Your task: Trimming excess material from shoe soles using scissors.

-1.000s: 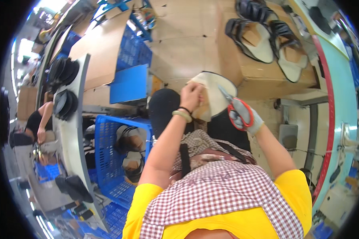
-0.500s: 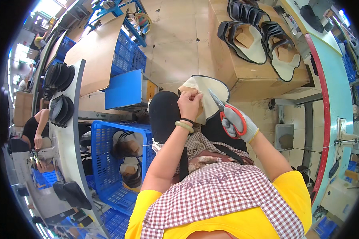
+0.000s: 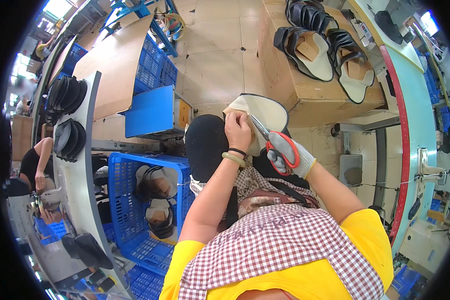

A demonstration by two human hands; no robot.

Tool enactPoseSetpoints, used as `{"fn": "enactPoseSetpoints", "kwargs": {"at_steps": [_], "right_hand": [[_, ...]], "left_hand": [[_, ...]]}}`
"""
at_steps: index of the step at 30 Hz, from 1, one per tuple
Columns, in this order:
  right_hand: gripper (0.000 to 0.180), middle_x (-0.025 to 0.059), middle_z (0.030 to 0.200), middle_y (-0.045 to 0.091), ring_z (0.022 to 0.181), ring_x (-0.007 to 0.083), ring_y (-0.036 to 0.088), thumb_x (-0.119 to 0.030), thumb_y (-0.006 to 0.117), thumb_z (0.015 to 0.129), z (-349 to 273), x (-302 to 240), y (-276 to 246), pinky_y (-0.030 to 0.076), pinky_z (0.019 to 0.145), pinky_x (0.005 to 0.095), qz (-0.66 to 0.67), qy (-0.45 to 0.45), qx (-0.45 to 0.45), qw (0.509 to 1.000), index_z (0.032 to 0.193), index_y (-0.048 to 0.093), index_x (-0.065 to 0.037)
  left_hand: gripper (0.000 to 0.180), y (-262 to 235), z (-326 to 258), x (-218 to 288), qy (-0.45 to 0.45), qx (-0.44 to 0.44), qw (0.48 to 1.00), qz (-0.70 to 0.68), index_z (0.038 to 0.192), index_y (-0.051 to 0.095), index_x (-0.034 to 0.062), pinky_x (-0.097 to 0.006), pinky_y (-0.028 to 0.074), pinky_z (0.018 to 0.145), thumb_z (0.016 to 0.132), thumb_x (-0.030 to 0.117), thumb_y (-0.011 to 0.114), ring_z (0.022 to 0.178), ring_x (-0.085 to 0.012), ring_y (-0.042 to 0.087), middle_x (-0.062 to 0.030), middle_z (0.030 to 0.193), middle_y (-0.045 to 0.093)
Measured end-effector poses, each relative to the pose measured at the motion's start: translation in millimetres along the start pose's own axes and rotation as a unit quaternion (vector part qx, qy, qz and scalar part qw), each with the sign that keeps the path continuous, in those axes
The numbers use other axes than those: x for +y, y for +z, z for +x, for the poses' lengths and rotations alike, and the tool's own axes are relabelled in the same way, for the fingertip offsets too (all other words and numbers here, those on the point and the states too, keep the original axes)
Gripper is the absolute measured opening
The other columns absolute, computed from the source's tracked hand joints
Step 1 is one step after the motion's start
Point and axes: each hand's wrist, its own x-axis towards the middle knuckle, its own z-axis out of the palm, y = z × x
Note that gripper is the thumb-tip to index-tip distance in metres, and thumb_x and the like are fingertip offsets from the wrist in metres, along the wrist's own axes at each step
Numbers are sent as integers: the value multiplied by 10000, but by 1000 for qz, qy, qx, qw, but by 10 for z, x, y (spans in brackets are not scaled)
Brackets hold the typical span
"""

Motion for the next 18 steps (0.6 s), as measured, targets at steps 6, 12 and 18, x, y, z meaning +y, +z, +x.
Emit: {"fn": "enactPoseSetpoints", "kwargs": {"at_steps": [6, 12, 18], "right_hand": [[338, 5, 668, 566, 444, 67, 454, -458, 563, 910, 75, 31, 50, 357, 376, 200, 34, 14, 19, 999, 942, 525, -124], [286, -15, 648, 504, 418, 57, 403, -421, 580, 908, 144, 129, 175, 311, 361, 209, 59, -6, 42, 997, 988, 525, -152], [270, -14, 650, 510, 404, 61, 413, -381, 577, 913, 133, 29, 119, 318, 350, 216, 24, -5, 45, 999, 1065, 542, -161]], "left_hand": [[62, -4, -20, 35, -36, -42, 998, -22, 827, 534, 4, -394, 447, 710, 846, 51, 570, 789, -336, 538, -141, 842, 531], [62, -9, -28, 78, -1, -50, 999, 2, 829, 531, 4, -407, 440, 716, 847, 51, 567, 793, -339, 531, -142, 840, 524], [55, -18, -68, 43, 5, -47, 999, -17, 849, 518, -7, -406, 434, 730, 856, 40, 546, 805, -350, 520, -156, 853, 517]]}}
